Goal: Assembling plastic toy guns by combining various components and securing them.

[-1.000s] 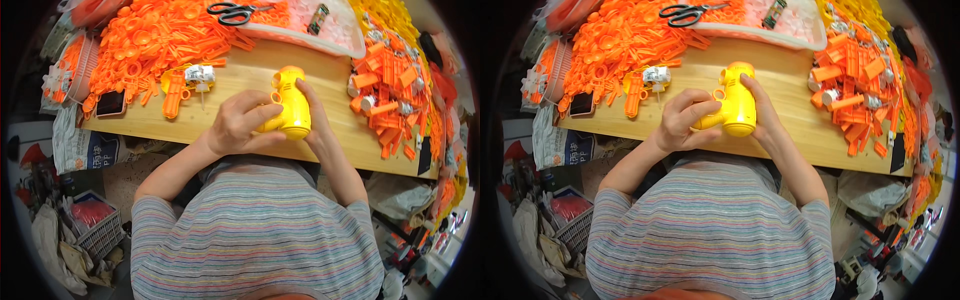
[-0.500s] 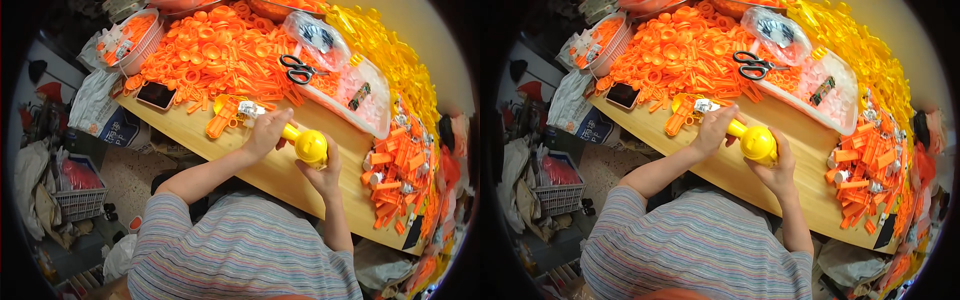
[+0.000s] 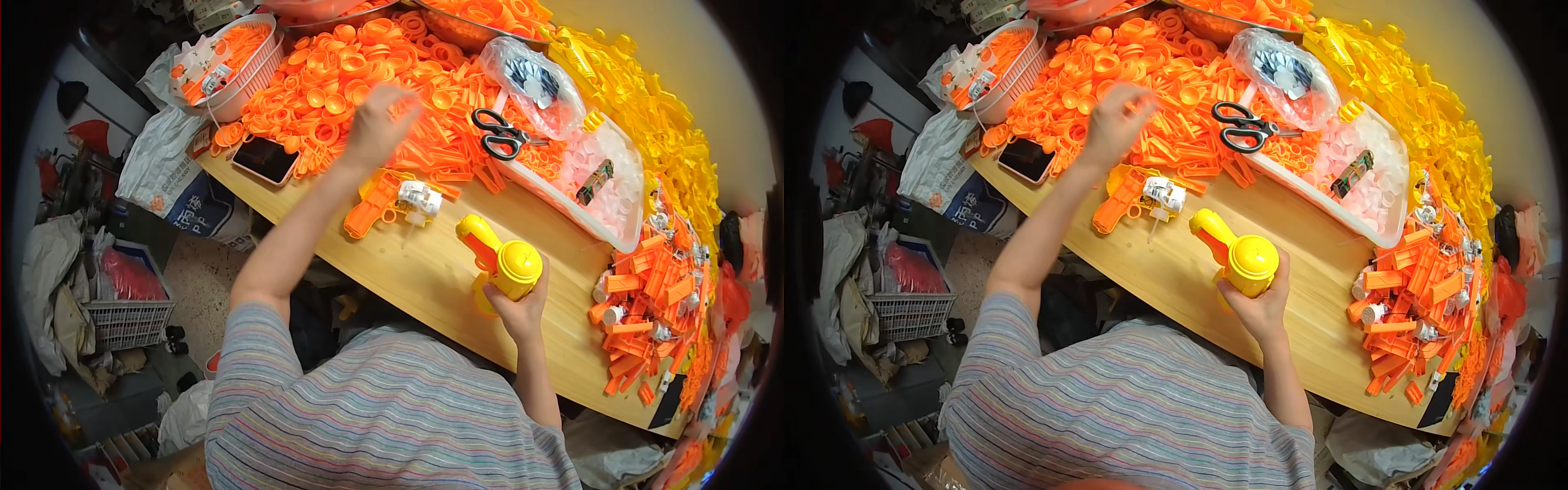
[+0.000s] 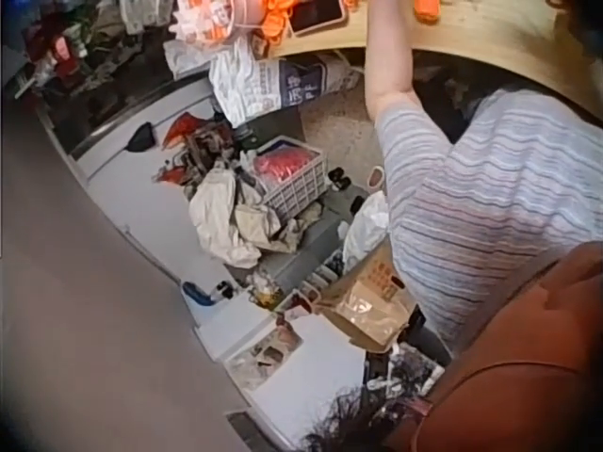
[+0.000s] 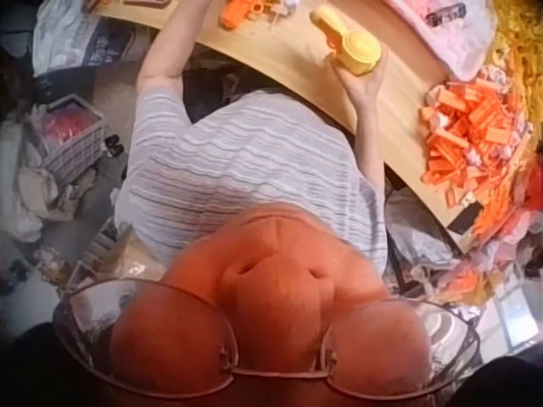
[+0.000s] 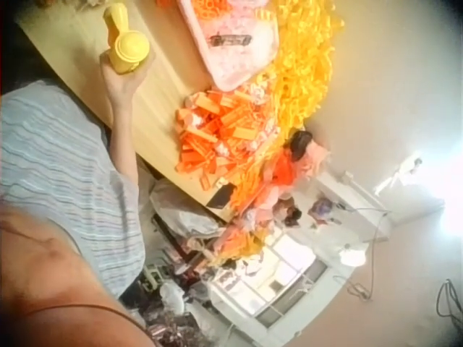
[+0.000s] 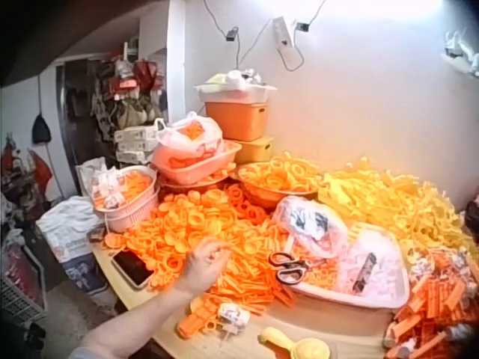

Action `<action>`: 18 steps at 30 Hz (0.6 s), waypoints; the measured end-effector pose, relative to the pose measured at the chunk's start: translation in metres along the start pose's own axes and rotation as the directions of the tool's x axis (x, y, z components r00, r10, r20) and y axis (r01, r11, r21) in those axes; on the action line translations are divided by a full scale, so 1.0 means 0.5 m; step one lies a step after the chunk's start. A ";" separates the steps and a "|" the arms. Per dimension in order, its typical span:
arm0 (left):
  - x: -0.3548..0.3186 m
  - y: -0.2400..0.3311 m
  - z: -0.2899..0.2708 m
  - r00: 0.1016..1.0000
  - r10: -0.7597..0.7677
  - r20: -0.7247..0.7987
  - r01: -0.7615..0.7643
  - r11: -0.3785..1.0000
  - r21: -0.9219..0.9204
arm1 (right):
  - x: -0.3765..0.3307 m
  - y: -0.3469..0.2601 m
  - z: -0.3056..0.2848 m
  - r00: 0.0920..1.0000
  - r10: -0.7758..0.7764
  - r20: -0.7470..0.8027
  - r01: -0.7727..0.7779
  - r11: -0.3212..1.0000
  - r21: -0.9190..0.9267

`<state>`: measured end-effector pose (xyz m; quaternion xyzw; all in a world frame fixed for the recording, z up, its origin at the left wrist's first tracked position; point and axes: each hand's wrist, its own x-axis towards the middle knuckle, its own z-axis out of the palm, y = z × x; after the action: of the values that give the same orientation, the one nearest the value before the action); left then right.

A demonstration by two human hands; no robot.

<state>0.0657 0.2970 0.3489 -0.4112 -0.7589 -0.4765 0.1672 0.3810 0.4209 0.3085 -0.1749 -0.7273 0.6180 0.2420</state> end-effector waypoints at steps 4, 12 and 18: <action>0.100 -0.185 -0.042 0.980 0.189 -0.062 -0.134 0.859 0.494 | -0.005 0.012 0.002 0.999 0.041 -0.021 -0.042 0.999 -0.033; 0.171 -0.244 -0.051 0.922 -0.281 0.266 0.036 0.747 0.664 | -0.015 0.014 0.011 0.996 0.054 -0.071 -0.056 0.998 -0.022; 0.143 -0.110 -0.023 0.900 -0.281 0.334 0.261 0.960 0.103 | -0.010 0.025 0.004 0.995 0.047 -0.091 -0.050 0.998 -0.031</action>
<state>-0.0225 0.3090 0.3685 -0.3739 -0.8392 -0.3940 -0.0252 0.3835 0.4185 0.2955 -0.2241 -0.7212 0.6031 0.2567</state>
